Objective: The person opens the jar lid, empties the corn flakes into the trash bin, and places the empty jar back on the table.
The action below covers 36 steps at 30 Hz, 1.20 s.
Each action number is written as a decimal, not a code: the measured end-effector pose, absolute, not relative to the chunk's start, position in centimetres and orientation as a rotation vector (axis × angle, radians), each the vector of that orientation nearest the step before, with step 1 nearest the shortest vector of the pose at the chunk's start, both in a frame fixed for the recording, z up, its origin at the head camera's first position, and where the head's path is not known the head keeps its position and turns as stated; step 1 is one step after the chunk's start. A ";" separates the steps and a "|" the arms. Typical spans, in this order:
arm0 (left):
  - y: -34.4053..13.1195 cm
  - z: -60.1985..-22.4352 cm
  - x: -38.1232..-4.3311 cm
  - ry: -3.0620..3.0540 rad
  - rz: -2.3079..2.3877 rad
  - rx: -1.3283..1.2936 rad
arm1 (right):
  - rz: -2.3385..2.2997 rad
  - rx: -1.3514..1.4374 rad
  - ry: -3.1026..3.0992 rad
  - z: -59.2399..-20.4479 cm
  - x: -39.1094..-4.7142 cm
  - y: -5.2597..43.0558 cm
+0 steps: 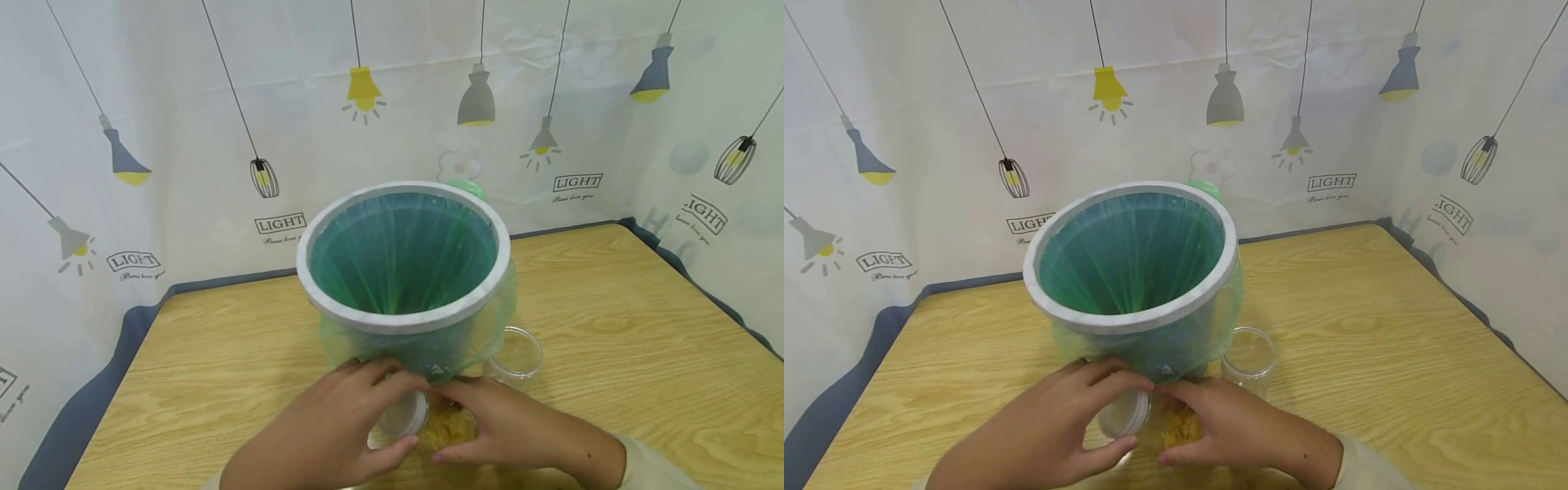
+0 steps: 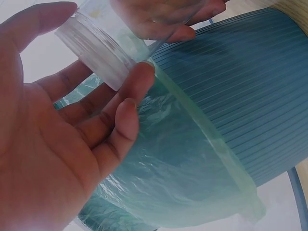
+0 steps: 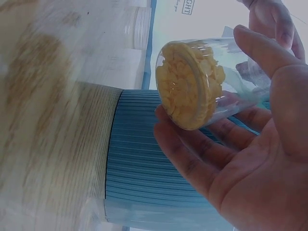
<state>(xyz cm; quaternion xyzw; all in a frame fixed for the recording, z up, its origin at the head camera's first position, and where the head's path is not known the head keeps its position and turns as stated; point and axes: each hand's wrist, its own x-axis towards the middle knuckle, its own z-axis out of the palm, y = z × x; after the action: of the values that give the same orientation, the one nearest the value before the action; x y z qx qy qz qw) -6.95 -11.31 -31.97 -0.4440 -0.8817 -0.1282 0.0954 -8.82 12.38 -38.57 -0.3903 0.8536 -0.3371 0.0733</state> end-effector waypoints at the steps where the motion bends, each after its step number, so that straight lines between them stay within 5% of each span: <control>1: -11.3 -32.0 -6.9 -2.618 -0.382 -1.314 | -1.010 -1.170 2.566 -38.6 -8.8 12.4; 36: -11.1 -31.9 -6.9 -2.606 -0.398 -1.244 | -0.964 -1.156 2.617 -38.5 -8.6 12.3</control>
<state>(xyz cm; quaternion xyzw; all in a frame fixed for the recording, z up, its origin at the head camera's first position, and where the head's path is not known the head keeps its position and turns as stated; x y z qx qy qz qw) -6.91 -11.06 -31.95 -0.4241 -0.8882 -0.1358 0.1132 -8.60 12.26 -38.46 -0.3823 0.8652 -0.3186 0.0613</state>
